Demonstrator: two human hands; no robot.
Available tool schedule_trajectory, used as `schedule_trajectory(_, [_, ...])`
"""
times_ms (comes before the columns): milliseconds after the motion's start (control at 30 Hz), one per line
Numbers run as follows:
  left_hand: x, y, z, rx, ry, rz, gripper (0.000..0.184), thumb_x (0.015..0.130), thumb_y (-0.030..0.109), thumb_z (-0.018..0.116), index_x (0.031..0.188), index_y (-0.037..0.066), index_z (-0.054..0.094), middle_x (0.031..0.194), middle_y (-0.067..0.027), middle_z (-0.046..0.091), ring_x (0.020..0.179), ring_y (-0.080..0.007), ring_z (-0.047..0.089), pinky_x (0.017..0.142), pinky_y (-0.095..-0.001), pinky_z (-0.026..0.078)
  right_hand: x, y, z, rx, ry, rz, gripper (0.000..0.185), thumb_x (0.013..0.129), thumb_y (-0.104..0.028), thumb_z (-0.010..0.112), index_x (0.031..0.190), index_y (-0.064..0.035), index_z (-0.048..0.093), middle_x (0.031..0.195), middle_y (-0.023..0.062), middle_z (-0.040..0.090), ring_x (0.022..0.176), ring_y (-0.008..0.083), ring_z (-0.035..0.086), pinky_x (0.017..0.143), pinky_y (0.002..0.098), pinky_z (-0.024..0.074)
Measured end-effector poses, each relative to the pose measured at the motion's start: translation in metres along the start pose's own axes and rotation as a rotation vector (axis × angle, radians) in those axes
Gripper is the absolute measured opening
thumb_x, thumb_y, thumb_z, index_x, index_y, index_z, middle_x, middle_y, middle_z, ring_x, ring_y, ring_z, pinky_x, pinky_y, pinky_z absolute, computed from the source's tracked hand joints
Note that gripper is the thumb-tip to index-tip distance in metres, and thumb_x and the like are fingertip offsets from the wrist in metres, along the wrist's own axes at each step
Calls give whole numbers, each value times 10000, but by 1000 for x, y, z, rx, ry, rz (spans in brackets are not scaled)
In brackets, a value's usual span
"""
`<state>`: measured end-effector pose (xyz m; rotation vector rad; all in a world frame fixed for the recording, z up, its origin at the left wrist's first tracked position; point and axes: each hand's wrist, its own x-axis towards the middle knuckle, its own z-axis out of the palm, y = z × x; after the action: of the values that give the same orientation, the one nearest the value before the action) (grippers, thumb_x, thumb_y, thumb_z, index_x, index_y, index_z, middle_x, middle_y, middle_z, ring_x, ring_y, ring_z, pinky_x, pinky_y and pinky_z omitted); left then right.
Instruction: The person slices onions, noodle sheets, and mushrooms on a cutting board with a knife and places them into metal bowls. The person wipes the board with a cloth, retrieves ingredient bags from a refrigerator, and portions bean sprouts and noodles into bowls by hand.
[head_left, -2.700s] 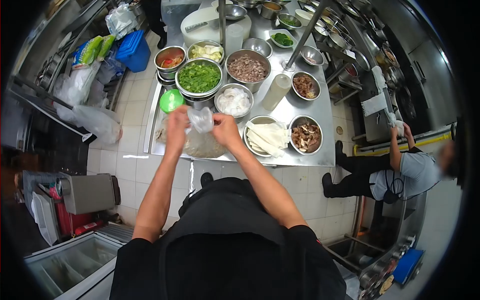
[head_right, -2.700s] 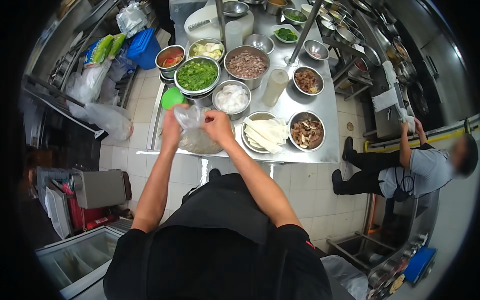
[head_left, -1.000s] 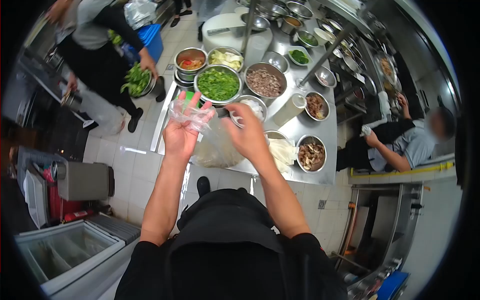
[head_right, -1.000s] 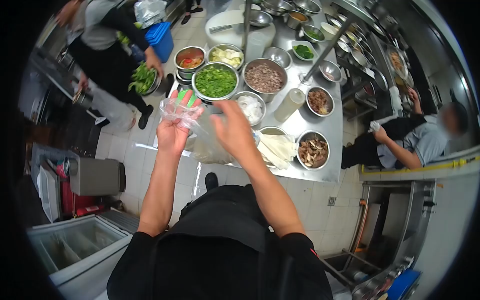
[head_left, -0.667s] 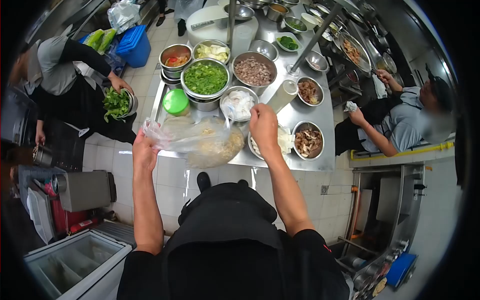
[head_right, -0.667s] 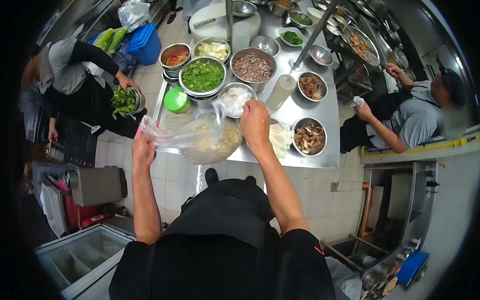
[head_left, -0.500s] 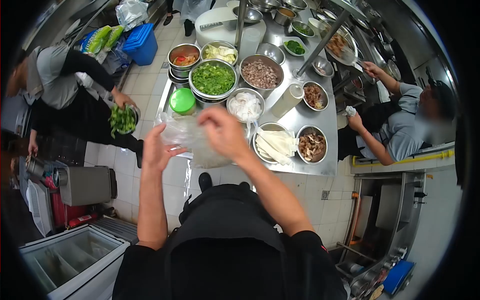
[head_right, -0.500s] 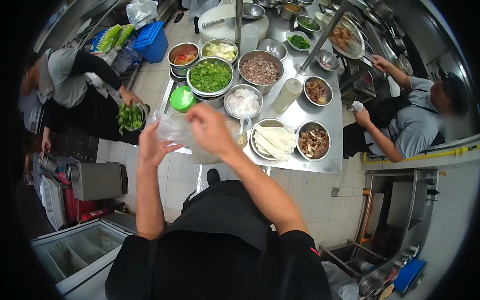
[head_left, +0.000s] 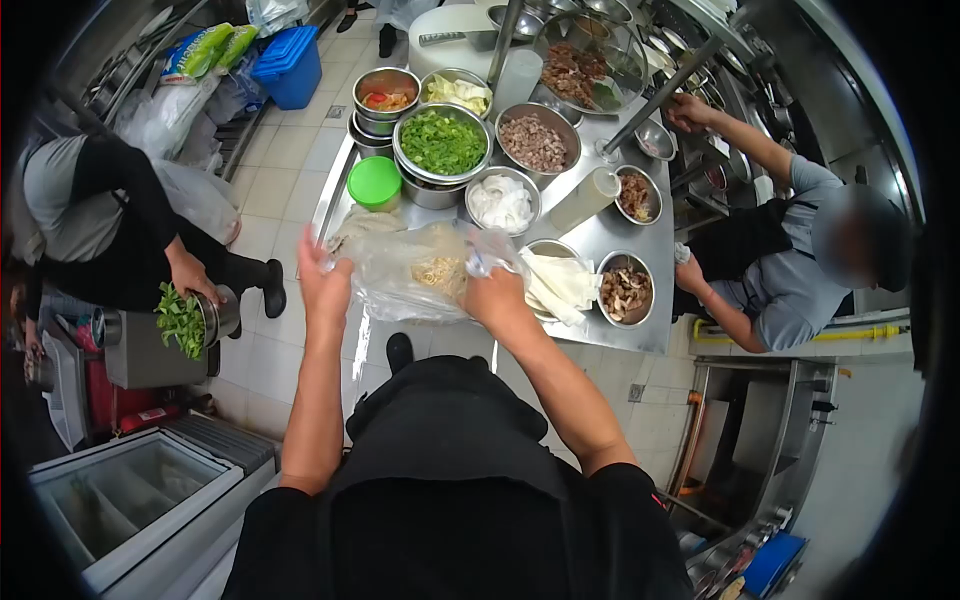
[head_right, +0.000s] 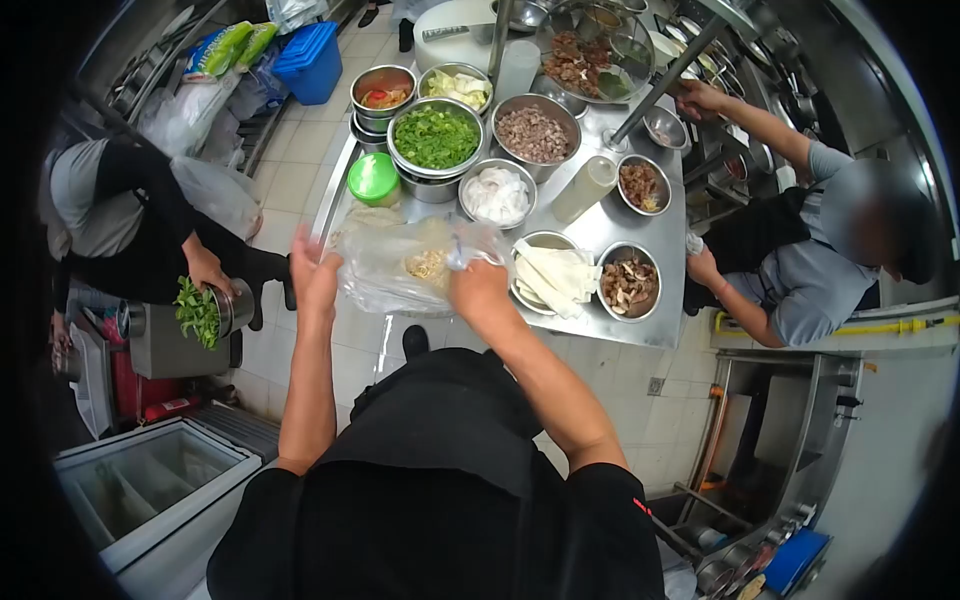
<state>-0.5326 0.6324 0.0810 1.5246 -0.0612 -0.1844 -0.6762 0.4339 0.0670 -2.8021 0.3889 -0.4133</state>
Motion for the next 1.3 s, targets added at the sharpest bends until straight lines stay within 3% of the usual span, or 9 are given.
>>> schedule_trajectory(67, [-25,61,16,482,83,661,486,767,-50,488,1248,5,525,1163,-121,609,1020,-220,589,881,-370,467,11,-17,-19,47,-251,94,399,710,-65,602,1106,-24,584,1027,248,620,999,382,592,848,464,487])
schedule_trajectory(133, [-51,63,37,120,-562,262,349,759,-46,489,1073,-15,640,1012,-120,670,926,-236,632,864,-367,483,10,-21,-15,129,-154,52,130,722,-29,560,817,-17,646,810,196,669,750,365,664,658,453,533])
schedule_trajectory(233, [-43,-4,74,517,-581,281,171,747,3,573,878,-18,681,840,-184,680,787,-306,665,767,-387,513,-3,-7,-3,61,-154,106,96,738,-55,566,761,-22,654,767,201,662,738,369,663,650,448,535])
schedule_trajectory(300, [-28,-54,67,987,-468,424,129,743,35,615,845,-12,678,824,-221,663,754,-347,657,722,-408,517,-13,1,-6,-1,-334,81,101,759,-61,565,810,-15,639,757,219,647,731,389,648,639,461,523])
schedule_trajectory(433, [-22,-48,61,939,-454,350,113,766,87,629,824,4,679,789,-220,654,741,-393,629,709,-463,498,-26,-16,-5,72,-311,168,118,793,-106,575,861,-35,640,792,208,651,739,387,647,635,469,516])
schedule_trajectory(533, [-15,-23,67,835,-417,249,114,786,89,630,853,9,677,804,-201,662,747,-347,643,691,-425,500,-9,-33,1,473,91,-5,119,805,-89,547,857,-30,636,772,212,647,721,381,649,626,487,511])
schedule_trajectory(833, [0,-17,92,568,-502,119,88,829,85,620,849,1,630,723,-100,642,676,-178,600,655,-322,484,-8,-25,-8,186,-159,117,129,793,-60,514,844,-6,619,860,269,625,741,397,643,637,474,500])
schedule_trajectory(1067, [-4,-32,105,478,-450,145,73,804,105,666,838,59,620,673,-60,603,617,-157,555,599,-319,468,26,-21,49,19,-97,9,309,813,-140,548,1108,-54,573,1072,180,623,978,344,617,741,509,473])
schedule_trajectory(1300, [-50,40,59,533,-512,404,239,828,121,644,1048,32,615,1084,-157,615,970,-234,608,845,-330,478,20,1,53,171,-246,32,245,811,-144,557,1023,-40,624,919,211,664,832,372,655,687,446,519])
